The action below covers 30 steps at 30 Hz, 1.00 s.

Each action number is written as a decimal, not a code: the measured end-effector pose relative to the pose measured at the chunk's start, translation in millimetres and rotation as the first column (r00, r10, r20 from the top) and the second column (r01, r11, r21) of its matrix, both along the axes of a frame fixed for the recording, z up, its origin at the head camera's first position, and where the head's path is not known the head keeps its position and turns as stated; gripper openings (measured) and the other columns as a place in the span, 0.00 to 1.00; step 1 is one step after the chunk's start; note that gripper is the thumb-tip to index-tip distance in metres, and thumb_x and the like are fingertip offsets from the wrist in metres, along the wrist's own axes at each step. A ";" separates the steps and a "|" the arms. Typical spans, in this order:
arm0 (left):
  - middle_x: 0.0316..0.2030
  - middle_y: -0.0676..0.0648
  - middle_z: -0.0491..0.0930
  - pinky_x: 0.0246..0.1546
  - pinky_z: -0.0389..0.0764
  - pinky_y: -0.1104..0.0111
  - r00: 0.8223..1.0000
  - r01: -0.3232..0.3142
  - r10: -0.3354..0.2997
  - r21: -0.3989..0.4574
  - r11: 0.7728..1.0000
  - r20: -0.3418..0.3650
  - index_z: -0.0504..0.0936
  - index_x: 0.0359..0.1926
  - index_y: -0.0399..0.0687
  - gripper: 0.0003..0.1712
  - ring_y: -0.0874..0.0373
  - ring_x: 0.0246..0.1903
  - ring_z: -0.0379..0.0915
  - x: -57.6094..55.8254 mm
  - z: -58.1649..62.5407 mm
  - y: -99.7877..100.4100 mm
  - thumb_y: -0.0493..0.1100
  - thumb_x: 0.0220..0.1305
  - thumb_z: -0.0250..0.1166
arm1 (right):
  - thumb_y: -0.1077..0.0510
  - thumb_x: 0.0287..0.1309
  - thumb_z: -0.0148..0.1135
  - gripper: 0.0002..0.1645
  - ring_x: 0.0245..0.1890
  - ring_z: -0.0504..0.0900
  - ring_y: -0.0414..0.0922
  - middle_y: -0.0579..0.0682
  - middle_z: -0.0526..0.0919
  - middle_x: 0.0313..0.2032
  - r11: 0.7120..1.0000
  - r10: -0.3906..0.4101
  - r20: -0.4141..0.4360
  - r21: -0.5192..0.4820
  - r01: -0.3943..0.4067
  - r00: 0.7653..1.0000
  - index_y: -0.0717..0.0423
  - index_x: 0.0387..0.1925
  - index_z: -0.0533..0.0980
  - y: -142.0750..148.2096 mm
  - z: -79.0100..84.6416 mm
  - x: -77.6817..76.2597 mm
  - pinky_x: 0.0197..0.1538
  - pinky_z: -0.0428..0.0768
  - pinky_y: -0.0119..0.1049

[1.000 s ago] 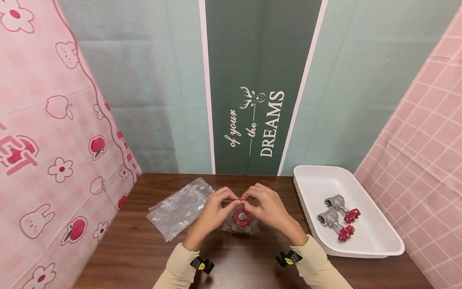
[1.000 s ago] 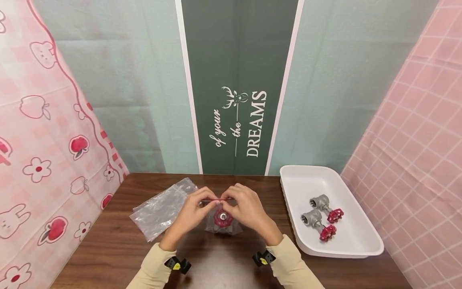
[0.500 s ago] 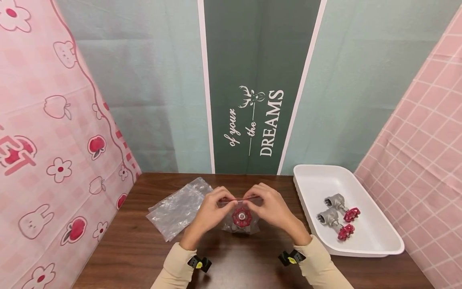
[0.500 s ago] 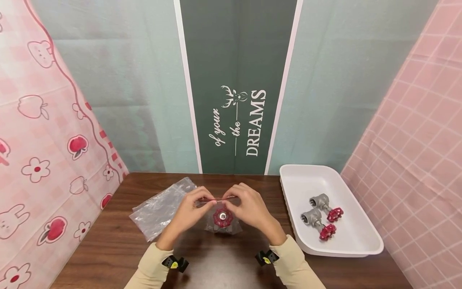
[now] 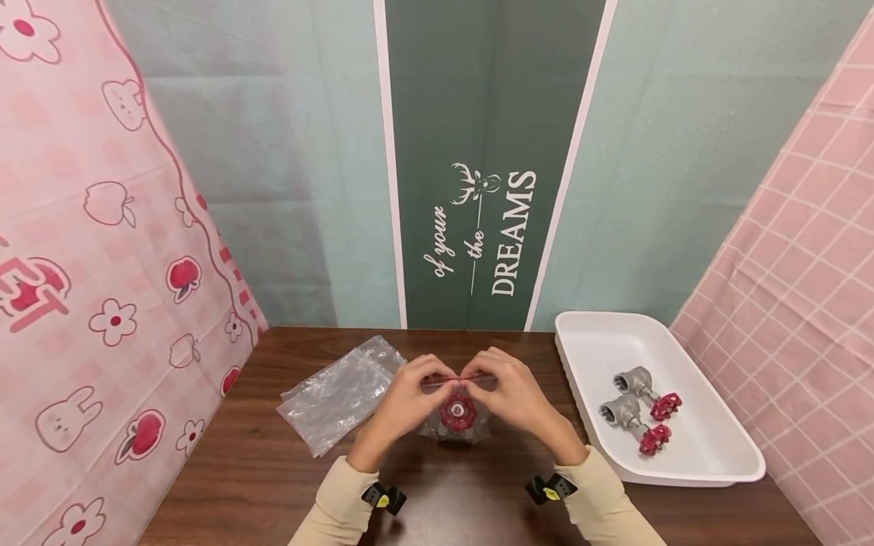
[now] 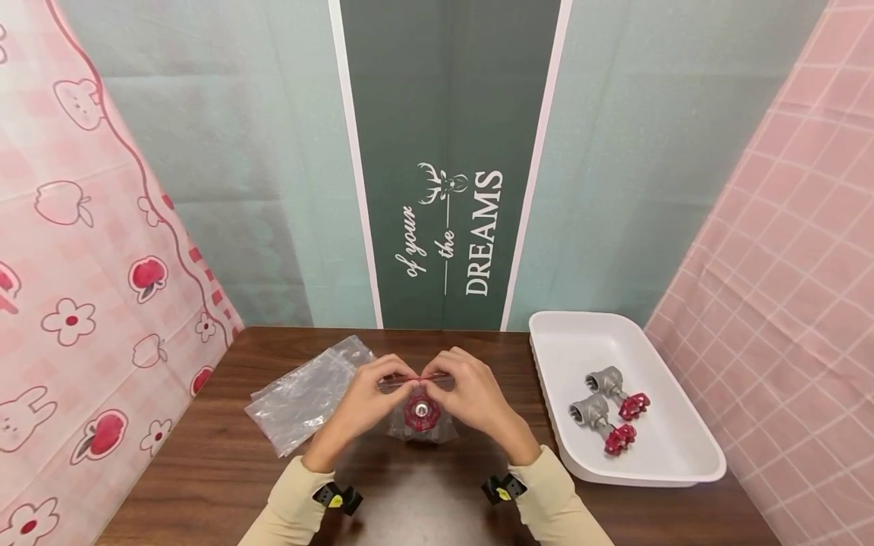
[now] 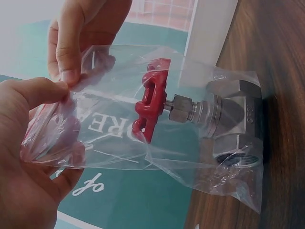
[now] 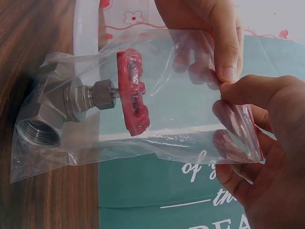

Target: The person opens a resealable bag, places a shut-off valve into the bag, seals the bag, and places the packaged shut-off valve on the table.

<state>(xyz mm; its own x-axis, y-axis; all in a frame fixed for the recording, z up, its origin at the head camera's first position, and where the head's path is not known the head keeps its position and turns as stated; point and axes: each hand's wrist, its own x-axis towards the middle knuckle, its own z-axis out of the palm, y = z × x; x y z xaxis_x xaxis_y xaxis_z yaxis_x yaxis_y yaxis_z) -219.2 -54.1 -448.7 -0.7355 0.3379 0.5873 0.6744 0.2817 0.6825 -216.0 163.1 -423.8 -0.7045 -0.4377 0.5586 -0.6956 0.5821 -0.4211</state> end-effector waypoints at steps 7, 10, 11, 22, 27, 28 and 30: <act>0.36 0.51 0.86 0.47 0.88 0.66 1.000 0.017 -0.017 -0.007 1.000 0.003 0.90 0.38 0.47 0.04 0.57 0.42 0.84 -0.6 -0.8 -1.2 0.34 0.68 0.73 | 0.63 0.55 0.78 0.09 0.39 0.83 0.37 0.38 0.87 0.34 1.000 0.013 -0.055 -0.004 -0.013 0.998 0.47 0.35 0.86 -0.6 -2.8 -0.6 0.44 0.85 0.38; 0.35 0.51 0.86 0.46 0.87 0.68 1.000 0.011 -0.012 -0.020 1.000 -0.020 0.89 0.38 0.47 0.03 0.58 0.41 0.83 -0.3 -0.5 -1.8 0.34 0.68 0.73 | 0.63 0.56 0.77 0.09 0.39 0.83 0.37 0.39 0.88 0.34 1.000 0.017 -0.075 0.003 -0.017 0.997 0.47 0.35 0.87 -0.6 -3.3 -0.9 0.44 0.85 0.38; 0.35 0.51 0.86 0.46 0.87 0.68 1.000 0.010 -0.011 -0.022 1.000 -0.027 0.89 0.38 0.47 0.03 0.59 0.41 0.83 -0.1 -0.2 -2.0 0.35 0.68 0.73 | 0.63 0.57 0.78 0.08 0.39 0.83 0.38 0.39 0.88 0.34 1.000 0.020 -0.076 0.004 -0.019 0.997 0.47 0.35 0.87 -0.5 -3.3 -0.9 0.44 0.85 0.38; 0.37 0.47 0.86 0.48 0.89 0.67 0.997 0.037 -0.040 0.039 0.999 0.069 0.91 0.41 0.45 0.02 0.66 0.42 0.83 1.0 0.9 -4.0 0.36 0.70 0.72 | 0.61 0.57 0.81 0.11 0.40 0.84 0.36 0.37 0.88 0.36 1.000 0.006 -0.022 0.003 -0.006 1.000 0.44 0.38 0.87 2.4 -1.6 -1.4 0.44 0.85 0.37; 0.36 0.48 0.86 0.47 0.90 0.66 0.998 0.035 -0.037 0.030 0.999 0.053 0.90 0.39 0.46 0.03 0.64 0.40 0.83 0.0 0.1 -3.5 0.35 0.70 0.72 | 0.63 0.57 0.79 0.10 0.39 0.83 0.37 0.38 0.88 0.36 1.000 0.020 -0.040 -0.007 -0.020 0.999 0.45 0.37 0.88 3.0 -3.4 -2.7 0.42 0.84 0.36; 0.36 0.49 0.86 0.46 0.90 0.66 0.998 0.033 -0.034 0.025 0.999 0.045 0.90 0.39 0.47 0.03 0.63 0.40 0.83 -0.2 -0.2 -3.4 0.35 0.70 0.72 | 0.63 0.57 0.79 0.10 0.39 0.83 0.36 0.38 0.88 0.36 1.000 0.022 -0.047 -0.007 -0.023 0.999 0.45 0.37 0.88 3.2 -4.0 -2.9 0.42 0.84 0.36; 0.36 0.50 0.86 0.45 0.90 0.66 0.999 0.029 -0.029 0.013 1.000 0.024 0.90 0.39 0.47 0.03 0.62 0.40 0.84 -0.4 -0.6 -3.4 0.35 0.70 0.72 | 0.63 0.56 0.79 0.10 0.38 0.83 0.36 0.38 0.88 0.35 1.000 0.028 -0.059 -0.008 -0.028 0.998 0.45 0.37 0.88 3.3 -5.2 -3.7 0.41 0.83 0.35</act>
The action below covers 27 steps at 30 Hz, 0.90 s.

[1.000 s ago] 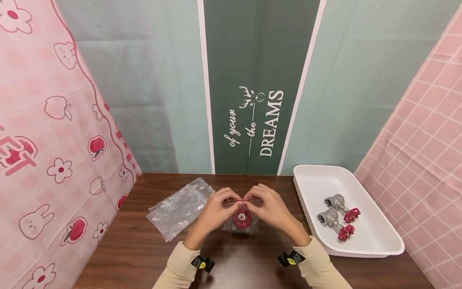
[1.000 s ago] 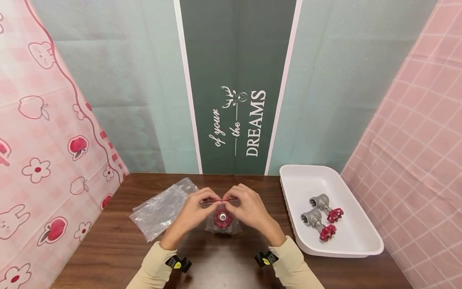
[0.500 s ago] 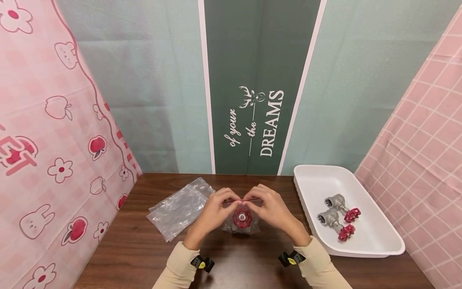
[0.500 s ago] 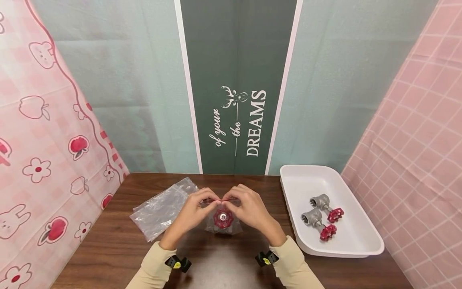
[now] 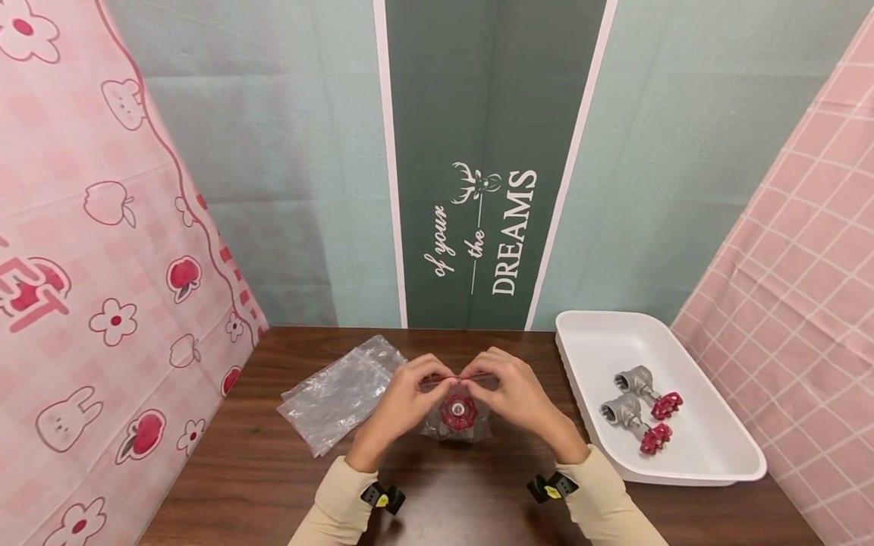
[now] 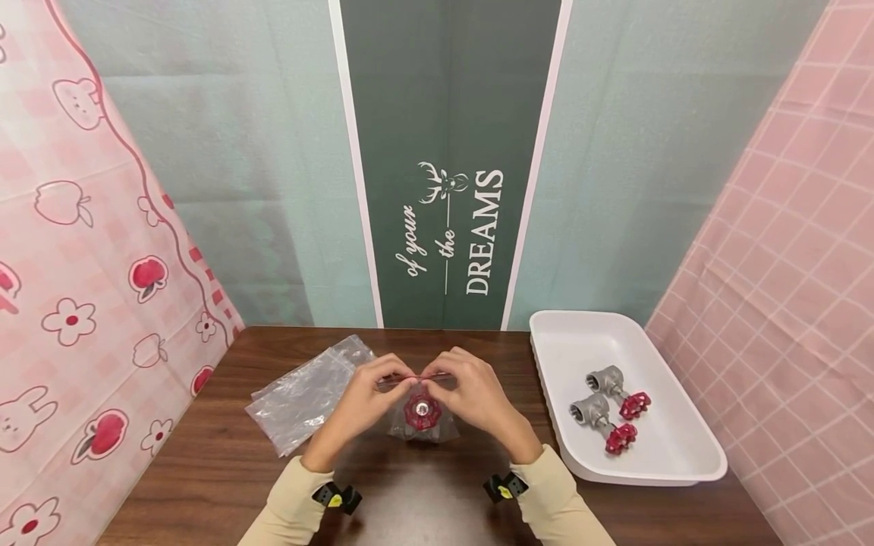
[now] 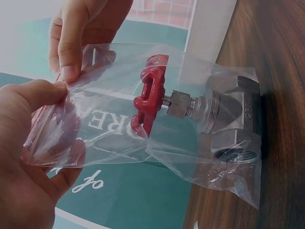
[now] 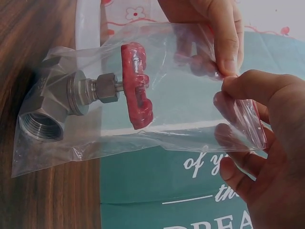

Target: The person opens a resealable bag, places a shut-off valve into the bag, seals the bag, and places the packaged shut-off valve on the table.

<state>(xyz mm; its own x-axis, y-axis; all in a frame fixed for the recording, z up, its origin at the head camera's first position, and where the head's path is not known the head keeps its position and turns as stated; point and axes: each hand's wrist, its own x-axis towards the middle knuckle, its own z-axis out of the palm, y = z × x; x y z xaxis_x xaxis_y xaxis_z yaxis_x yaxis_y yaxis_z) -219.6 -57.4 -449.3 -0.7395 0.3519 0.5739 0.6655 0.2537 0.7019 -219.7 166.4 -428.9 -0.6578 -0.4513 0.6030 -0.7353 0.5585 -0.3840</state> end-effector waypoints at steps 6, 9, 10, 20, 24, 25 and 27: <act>0.36 0.51 0.85 0.47 0.88 0.67 0.998 -0.014 0.012 -0.034 0.999 -0.060 0.89 0.39 0.47 0.02 0.60 0.41 0.84 0.0 -1.0 0.7 0.36 0.71 0.71 | 0.63 0.54 0.78 0.09 0.37 0.82 0.37 0.39 0.89 0.34 1.000 0.019 -0.064 0.001 -0.019 0.998 0.47 0.36 0.88 -0.7 -1.8 -1.5 0.40 0.83 0.35; 0.36 0.50 0.85 0.48 0.88 0.67 0.999 -0.013 0.011 -0.034 0.999 -0.052 0.89 0.39 0.46 0.02 0.59 0.42 0.84 -0.1 -1.4 1.1 0.35 0.71 0.71 | 0.63 0.55 0.78 0.09 0.37 0.83 0.37 0.40 0.89 0.34 1.000 0.013 -0.062 0.005 -0.012 0.998 0.48 0.36 0.88 -1.6 -1.0 -0.8 0.40 0.84 0.36; 0.36 0.50 0.85 0.49 0.88 0.67 0.999 -0.013 0.011 -0.032 0.999 -0.046 0.88 0.39 0.45 0.02 0.59 0.42 0.84 -0.1 -1.4 1.2 0.35 0.71 0.71 | 0.63 0.55 0.78 0.09 0.37 0.83 0.37 0.39 0.89 0.34 1.000 0.007 -0.047 0.004 -0.007 0.999 0.47 0.36 0.88 -1.9 -0.5 -0.3 0.40 0.84 0.36; 0.36 0.50 0.85 0.48 0.88 0.67 0.998 -0.016 0.014 -0.023 1.000 -0.059 0.88 0.39 0.46 0.04 0.58 0.41 0.85 0.9 -1.9 2.4 0.33 0.70 0.70 | 0.62 0.53 0.77 0.10 0.37 0.83 0.36 0.38 0.87 0.32 1.000 -0.027 -0.020 -0.010 0.027 0.999 0.45 0.34 0.86 -4.5 -3.3 -0.5 0.40 0.85 0.35; 0.36 0.51 0.84 0.47 0.88 0.67 0.996 -0.029 0.024 -0.051 0.998 -0.089 0.87 0.39 0.46 0.04 0.59 0.41 0.84 2.0 -0.7 2.4 0.33 0.70 0.70 | 0.62 0.51 0.75 0.09 0.37 0.84 0.36 0.37 0.86 0.31 1.000 -0.025 -0.026 -0.008 0.024 0.999 0.45 0.32 0.85 -6.6 -2.8 0.6 0.39 0.85 0.36; 0.36 0.50 0.84 0.47 0.88 0.67 0.996 -0.029 0.024 -0.053 0.998 -0.087 0.87 0.39 0.46 0.03 0.59 0.41 0.84 2.2 -0.2 2.3 0.33 0.69 0.70 | 0.61 0.51 0.76 0.09 0.37 0.84 0.36 0.37 0.86 0.31 1.000 -0.030 -0.018 -0.003 0.030 0.999 0.45 0.32 0.85 -7.0 -2.3 1.1 0.40 0.85 0.36; 0.37 0.50 0.84 0.48 0.88 0.67 0.997 -0.024 0.021 -0.051 0.998 -0.071 0.87 0.39 0.45 0.03 0.59 0.42 0.84 2.0 -0.2 2.0 0.33 0.69 0.70 | 0.61 0.53 0.76 0.09 0.38 0.84 0.36 0.37 0.86 0.32 0.999 -0.042 0.015 0.006 0.042 0.999 0.44 0.33 0.85 -7.3 -1.6 2.1 0.41 0.85 0.36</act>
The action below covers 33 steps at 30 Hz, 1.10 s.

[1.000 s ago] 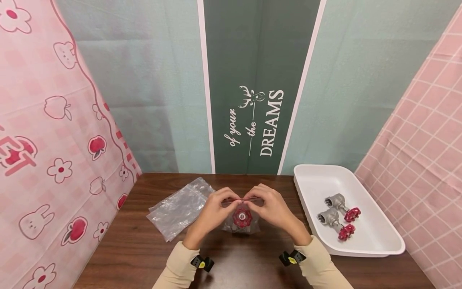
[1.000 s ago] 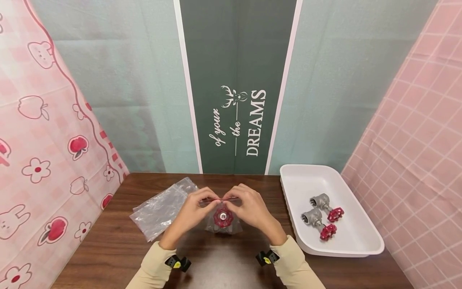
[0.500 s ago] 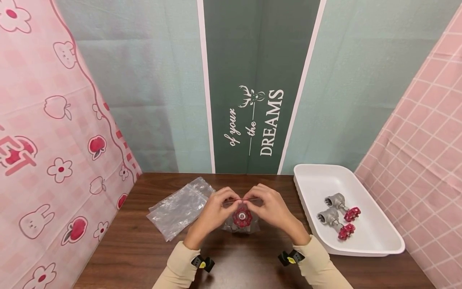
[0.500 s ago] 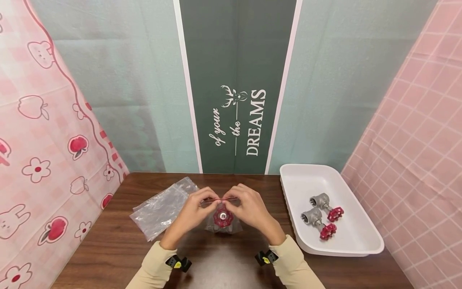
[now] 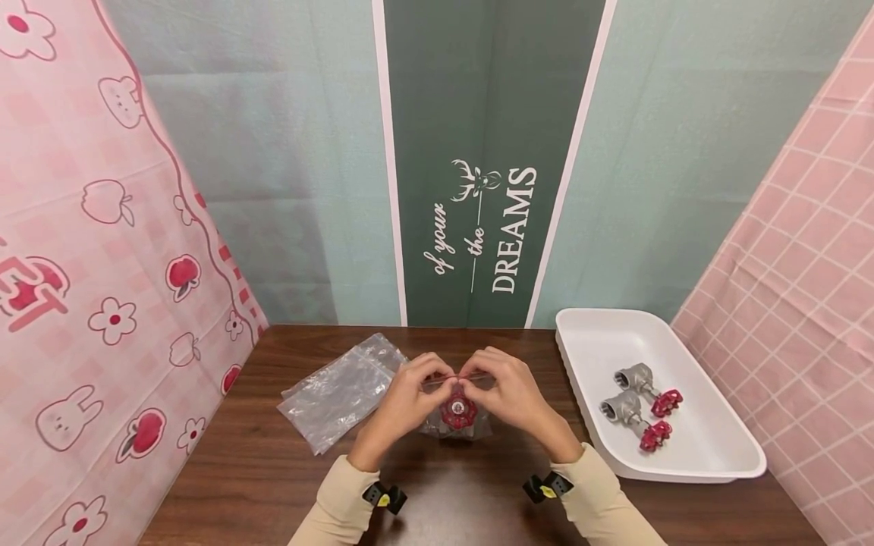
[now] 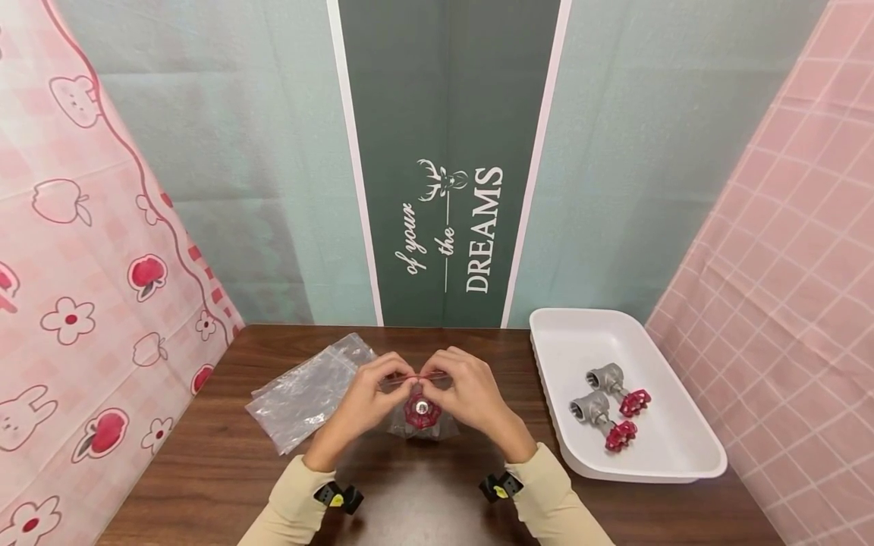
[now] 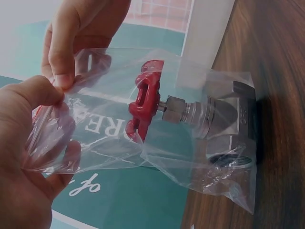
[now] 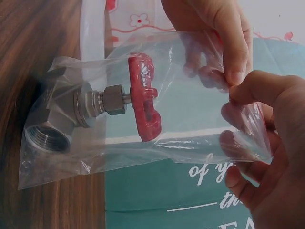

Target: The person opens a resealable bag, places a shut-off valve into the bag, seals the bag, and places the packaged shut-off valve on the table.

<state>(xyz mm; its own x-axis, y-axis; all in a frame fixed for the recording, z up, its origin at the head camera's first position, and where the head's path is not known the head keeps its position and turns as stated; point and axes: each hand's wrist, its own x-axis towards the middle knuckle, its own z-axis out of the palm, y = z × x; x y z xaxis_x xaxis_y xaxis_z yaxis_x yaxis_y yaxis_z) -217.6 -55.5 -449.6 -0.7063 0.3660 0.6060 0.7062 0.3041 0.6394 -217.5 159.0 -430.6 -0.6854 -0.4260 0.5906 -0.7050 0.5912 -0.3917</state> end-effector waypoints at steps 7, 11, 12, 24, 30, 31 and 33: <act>0.36 0.48 0.85 0.48 0.88 0.68 0.998 0.034 -0.034 0.018 0.999 0.043 0.88 0.40 0.43 0.03 0.59 0.41 0.85 -0.3 1.0 -4.6 0.32 0.69 0.71 | 0.61 0.57 0.78 0.11 0.40 0.83 0.35 0.35 0.86 0.36 1.000 0.006 0.114 -0.019 -0.004 0.993 0.42 0.37 0.85 0.3 -0.3 0.6 0.45 0.86 0.37; 0.36 0.49 0.85 0.45 0.88 0.69 0.999 0.045 -0.045 0.018 0.999 0.021 0.90 0.40 0.44 0.02 0.61 0.40 0.83 0.1 2.8 -7.3 0.34 0.69 0.72 | 0.62 0.56 0.76 0.11 0.40 0.84 0.35 0.35 0.86 0.35 0.999 0.027 0.104 -0.043 -0.023 0.994 0.42 0.36 0.85 -0.3 -0.7 0.7 0.47 0.86 0.38; 0.36 0.49 0.85 0.45 0.88 0.70 0.999 0.046 -0.046 0.020 0.999 0.018 0.90 0.40 0.44 0.02 0.61 0.39 0.83 0.2 2.9 -7.8 0.35 0.70 0.72 | 0.62 0.55 0.76 0.11 0.40 0.84 0.35 0.35 0.86 0.35 0.999 0.030 0.103 -0.048 -0.026 0.994 0.42 0.35 0.85 -0.6 -0.9 0.8 0.47 0.86 0.37; 0.36 0.50 0.85 0.49 0.88 0.66 0.999 0.044 -0.044 0.015 0.999 0.012 0.89 0.39 0.45 0.03 0.57 0.41 0.86 1.1 2.3 -7.5 0.33 0.69 0.71 | 0.63 0.53 0.75 0.12 0.39 0.84 0.34 0.35 0.84 0.33 0.998 0.020 0.110 -0.069 -0.012 0.994 0.42 0.34 0.83 -6.4 -4.1 2.2 0.45 0.87 0.36; 0.36 0.50 0.85 0.46 0.88 0.68 1.000 0.019 -0.019 -0.004 1.000 -0.007 0.88 0.39 0.46 0.03 0.60 0.40 0.84 -0.3 2.0 -8.4 0.34 0.70 0.71 | 0.61 0.58 0.75 0.09 0.39 0.85 0.35 0.36 0.85 0.34 0.999 0.021 0.073 -0.050 -0.018 0.997 0.43 0.36 0.84 -5.4 -3.3 0.7 0.43 0.86 0.36; 0.36 0.50 0.85 0.46 0.87 0.68 1.000 0.009 -0.009 -0.008 1.000 -0.002 0.88 0.39 0.46 0.03 0.60 0.40 0.84 -0.6 1.9 -9.0 0.35 0.71 0.71 | 0.60 0.59 0.76 0.08 0.39 0.85 0.35 0.36 0.86 0.34 0.999 0.022 0.077 -0.048 -0.018 0.997 0.43 0.37 0.85 -4.8 -3.0 0.4 0.43 0.86 0.36; 0.36 0.51 0.85 0.45 0.87 0.69 1.000 -0.008 0.009 -0.012 1.000 0.019 0.89 0.40 0.47 0.02 0.61 0.40 0.83 -1.2 1.7 -10.5 0.35 0.71 0.71 | 0.60 0.61 0.76 0.09 0.37 0.85 0.35 0.36 0.86 0.36 0.998 0.022 0.101 -0.056 -0.016 0.995 0.43 0.38 0.85 -3.1 -2.3 0.0 0.40 0.84 0.34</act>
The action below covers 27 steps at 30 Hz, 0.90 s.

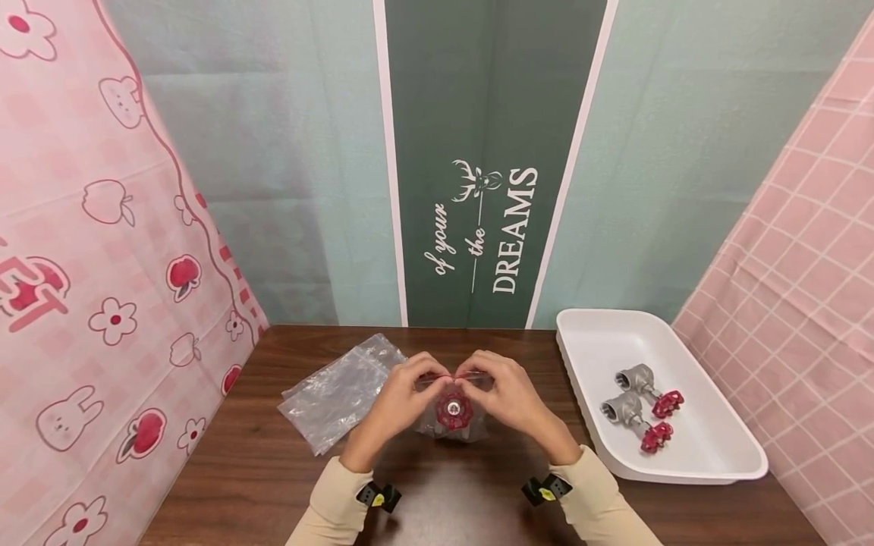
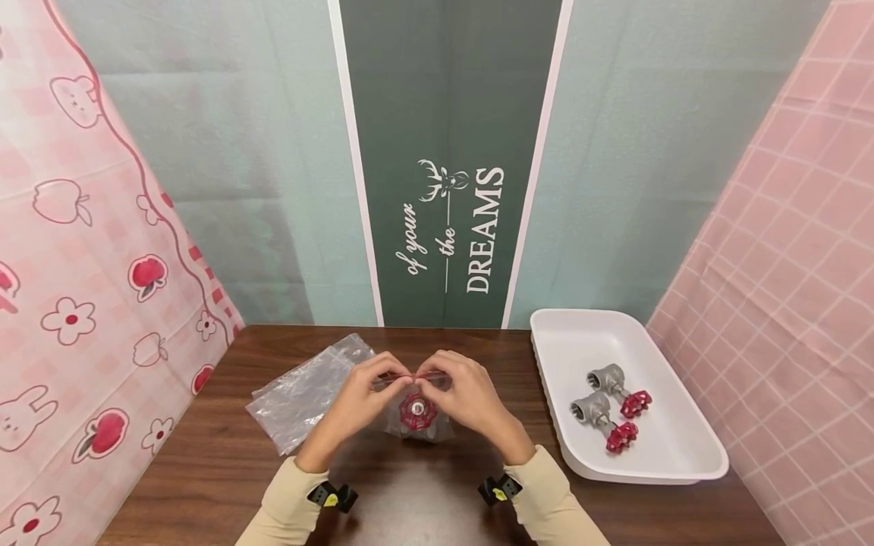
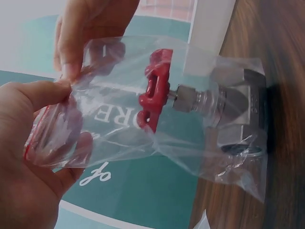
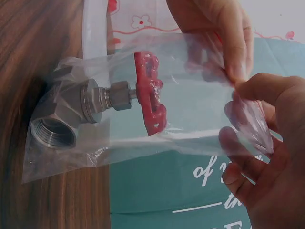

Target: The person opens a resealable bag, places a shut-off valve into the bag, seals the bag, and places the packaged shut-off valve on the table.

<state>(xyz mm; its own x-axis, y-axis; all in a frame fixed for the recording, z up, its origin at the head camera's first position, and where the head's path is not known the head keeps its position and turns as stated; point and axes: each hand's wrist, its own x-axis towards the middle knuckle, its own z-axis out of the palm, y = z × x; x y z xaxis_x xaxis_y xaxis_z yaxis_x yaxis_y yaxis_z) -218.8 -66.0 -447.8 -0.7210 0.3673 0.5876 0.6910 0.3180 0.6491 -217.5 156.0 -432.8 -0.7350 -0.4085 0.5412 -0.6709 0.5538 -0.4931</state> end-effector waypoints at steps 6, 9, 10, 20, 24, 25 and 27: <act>0.39 0.50 0.85 0.46 0.87 0.68 0.999 -0.020 0.020 -0.021 1.000 0.037 0.89 0.44 0.45 0.06 0.60 0.42 0.84 -0.1 1.2 -0.6 0.35 0.67 0.74 | 0.63 0.60 0.76 0.10 0.37 0.83 0.35 0.37 0.86 0.36 0.999 -0.007 0.041 -0.039 0.009 0.999 0.44 0.38 0.85 6.4 0.8 -1.7 0.40 0.82 0.33; 0.39 0.51 0.85 0.47 0.86 0.68 1.000 -0.027 0.028 -0.045 0.999 0.013 0.90 0.45 0.45 0.08 0.60 0.41 0.84 -0.3 1.6 2.3 0.36 0.65 0.75 | 0.64 0.60 0.75 0.10 0.37 0.82 0.36 0.37 0.86 0.35 0.999 -0.003 0.036 -0.038 0.004 0.999 0.44 0.37 0.84 7.1 0.1 -2.3 0.40 0.82 0.34; 0.38 0.51 0.85 0.46 0.86 0.68 0.999 -0.032 0.032 -0.049 0.998 0.004 0.90 0.44 0.46 0.07 0.60 0.41 0.84 -0.5 1.5 3.5 0.36 0.65 0.75 | 0.64 0.59 0.76 0.11 0.37 0.82 0.36 0.37 0.86 0.35 0.999 -0.002 0.032 -0.038 0.003 0.999 0.44 0.37 0.84 7.1 -0.3 -2.4 0.40 0.82 0.33; 0.33 0.55 0.83 0.41 0.84 0.71 0.995 -0.072 0.070 -0.024 0.997 -0.077 0.89 0.36 0.51 0.05 0.65 0.36 0.80 -0.3 0.3 10.1 0.35 0.65 0.75 | 0.65 0.57 0.75 0.11 0.37 0.83 0.35 0.38 0.85 0.35 0.999 0.007 0.028 -0.054 -0.006 1.000 0.45 0.36 0.83 5.5 -2.2 -2.0 0.42 0.84 0.33; 0.32 0.56 0.82 0.37 0.83 0.70 0.993 -0.076 0.074 -0.027 0.997 -0.090 0.89 0.35 0.52 0.06 0.64 0.34 0.79 0.2 -0.2 10.7 0.35 0.64 0.74 | 0.66 0.55 0.74 0.12 0.38 0.84 0.35 0.38 0.85 0.34 0.997 0.028 0.005 -0.068 -0.027 1.000 0.46 0.35 0.83 4.2 -2.7 -1.9 0.43 0.85 0.34; 0.32 0.56 0.82 0.36 0.83 0.69 0.993 -0.077 0.074 -0.030 0.997 -0.089 0.88 0.35 0.52 0.06 0.64 0.34 0.78 0.2 -0.3 10.5 0.35 0.64 0.74 | 0.66 0.55 0.74 0.12 0.38 0.84 0.35 0.38 0.85 0.34 0.997 0.031 0.002 -0.067 -0.030 1.000 0.46 0.35 0.84 3.9 -2.5 -1.7 0.43 0.86 0.34; 0.32 0.56 0.82 0.35 0.83 0.68 0.993 -0.079 0.076 -0.036 0.996 -0.091 0.88 0.34 0.53 0.06 0.63 0.33 0.78 0.2 -0.6 9.6 0.35 0.64 0.74 | 0.66 0.57 0.74 0.11 0.38 0.84 0.35 0.38 0.85 0.34 0.997 0.035 0.001 -0.066 -0.035 0.999 0.46 0.35 0.84 3.1 -1.8 -1.3 0.43 0.86 0.34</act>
